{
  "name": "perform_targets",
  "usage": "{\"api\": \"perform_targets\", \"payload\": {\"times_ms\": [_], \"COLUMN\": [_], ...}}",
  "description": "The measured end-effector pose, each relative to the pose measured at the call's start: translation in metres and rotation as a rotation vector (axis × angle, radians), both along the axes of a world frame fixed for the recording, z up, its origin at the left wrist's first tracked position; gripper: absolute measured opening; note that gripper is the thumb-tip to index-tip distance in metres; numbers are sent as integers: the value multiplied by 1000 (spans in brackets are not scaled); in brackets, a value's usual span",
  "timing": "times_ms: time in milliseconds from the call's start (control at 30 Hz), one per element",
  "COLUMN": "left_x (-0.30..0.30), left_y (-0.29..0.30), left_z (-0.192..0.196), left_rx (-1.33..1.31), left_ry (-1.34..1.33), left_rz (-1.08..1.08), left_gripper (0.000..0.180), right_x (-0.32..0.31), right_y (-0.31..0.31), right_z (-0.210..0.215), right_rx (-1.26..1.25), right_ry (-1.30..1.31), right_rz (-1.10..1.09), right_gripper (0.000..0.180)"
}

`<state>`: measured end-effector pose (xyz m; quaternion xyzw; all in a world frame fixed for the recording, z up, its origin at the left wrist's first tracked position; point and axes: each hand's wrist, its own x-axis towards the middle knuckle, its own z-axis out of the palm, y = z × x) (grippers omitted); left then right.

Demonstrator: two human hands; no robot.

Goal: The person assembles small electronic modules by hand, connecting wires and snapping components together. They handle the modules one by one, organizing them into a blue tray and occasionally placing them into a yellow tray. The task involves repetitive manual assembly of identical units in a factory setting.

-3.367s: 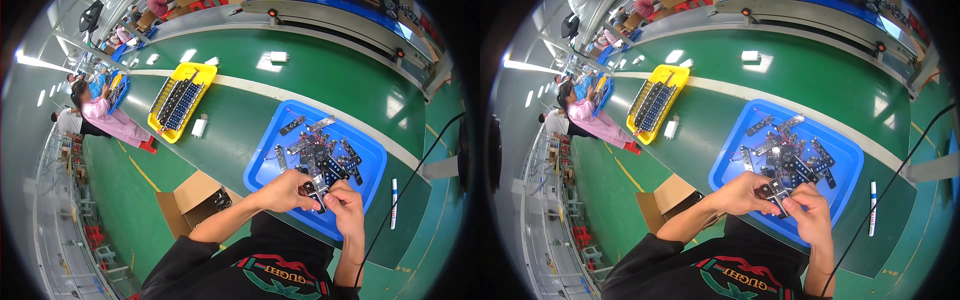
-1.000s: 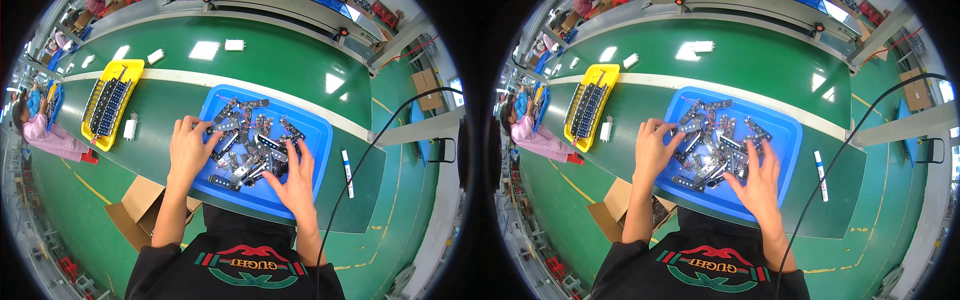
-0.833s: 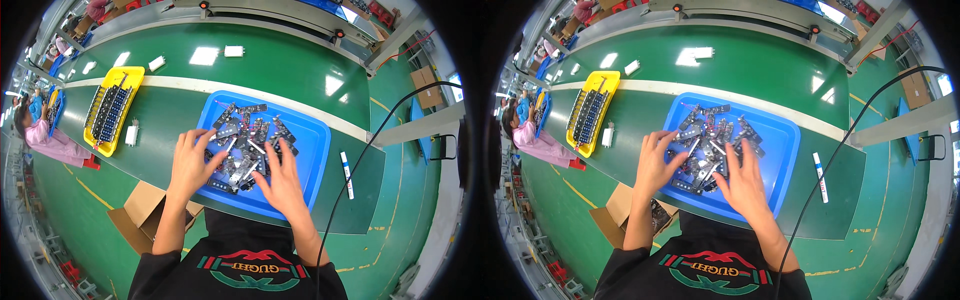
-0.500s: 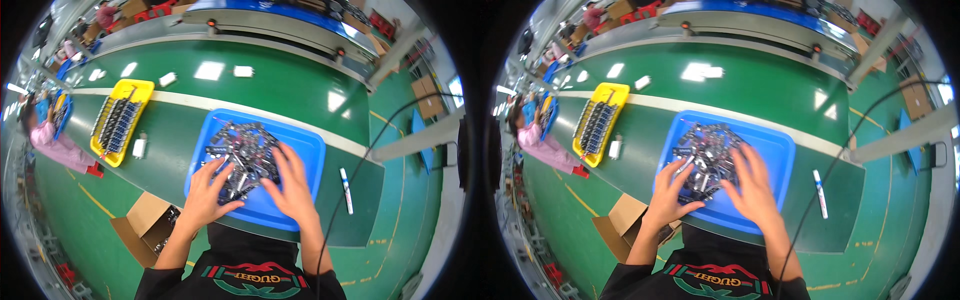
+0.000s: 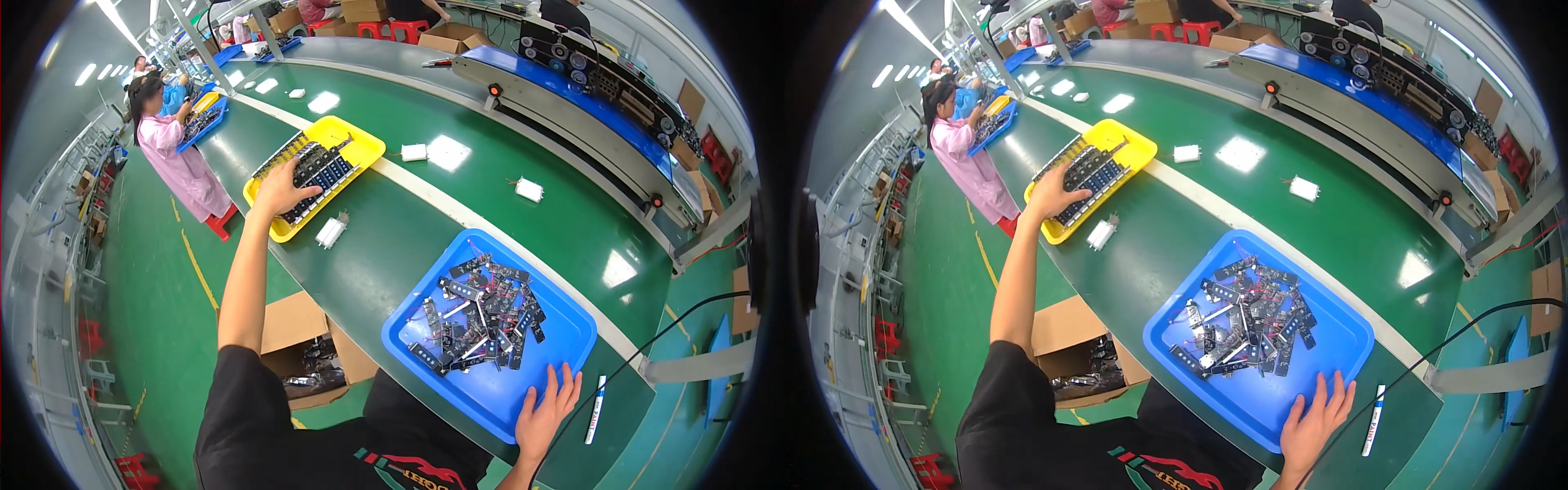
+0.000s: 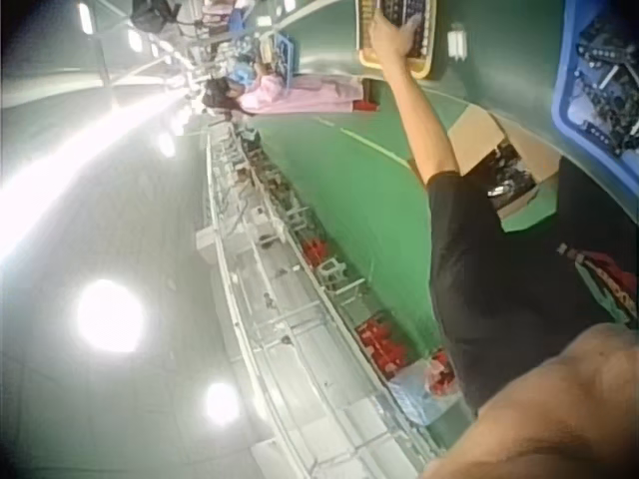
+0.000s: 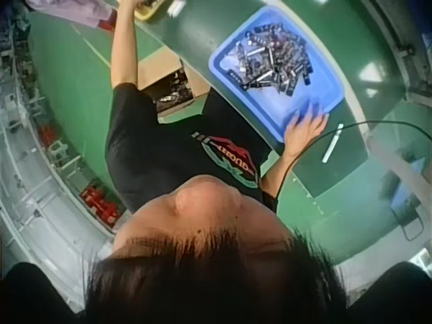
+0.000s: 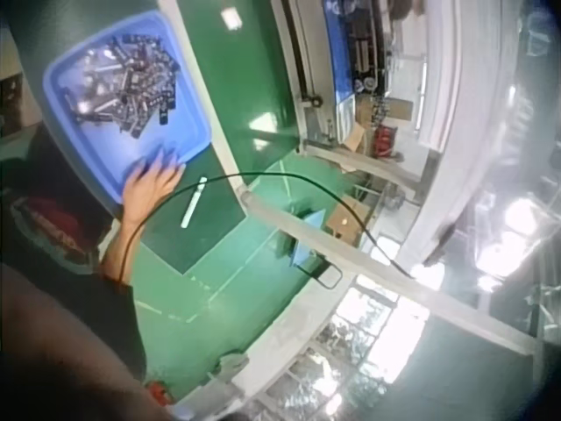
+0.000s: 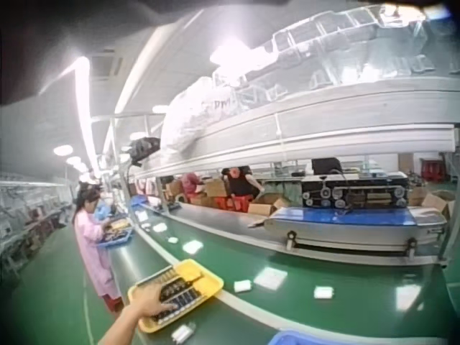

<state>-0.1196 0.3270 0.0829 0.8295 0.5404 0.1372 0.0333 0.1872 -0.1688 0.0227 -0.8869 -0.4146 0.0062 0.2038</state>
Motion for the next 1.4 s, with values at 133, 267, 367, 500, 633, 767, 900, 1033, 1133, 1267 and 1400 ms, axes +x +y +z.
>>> {"api": "perform_targets", "payload": {"times_ms": [133, 267, 367, 500, 633, 767, 900, 1033, 1133, 1267, 1400], "left_x": [10, 6, 10, 12, -8, -11, -5, 37, 81, 122, 152], "left_y": [2, -3, 0, 8, 24, 6, -39, -116, -194, -270, -314], "left_z": [-11, -20, -4, 22, 43, 62, 80, 73, 62, 42, 14], "left_rx": [97, 159, 45, 58, -25, -261, -418, -507, -850, -1287, -1425], "left_ry": [192, 51, 6, -256, -489, -846, -1094, -1022, -854, -787, -790], "left_rz": [-71, -67, -14, -9, -57, -14, -45, -223, -410, -542, -661], "left_gripper": [57, 26, 24, 21, 18, 13, 11, 10, 8, 7, 13], "right_x": [1, 2, 3, 4, 2, 1, -4, -6, -4, 7, 31], "right_y": [-2, -2, -2, -2, -2, -2, 2, 5, 16, 43, 15], "right_z": [1, 0, 0, 1, 1, 1, 2, 24, 64, 96, 93], "right_rx": [3, 31, 53, 64, 78, 93, 66, 193, 444, 589, 467], "right_ry": [11, 27, 42, 51, 63, 57, -20, -153, 45, 282, 593], "right_rz": [-14, -15, -14, -7, 3, 3, -25, 67, 194, 344, 319], "right_gripper": [44, 42, 42, 41, 41, 41, 40, 34, 30, 22, 13]}}
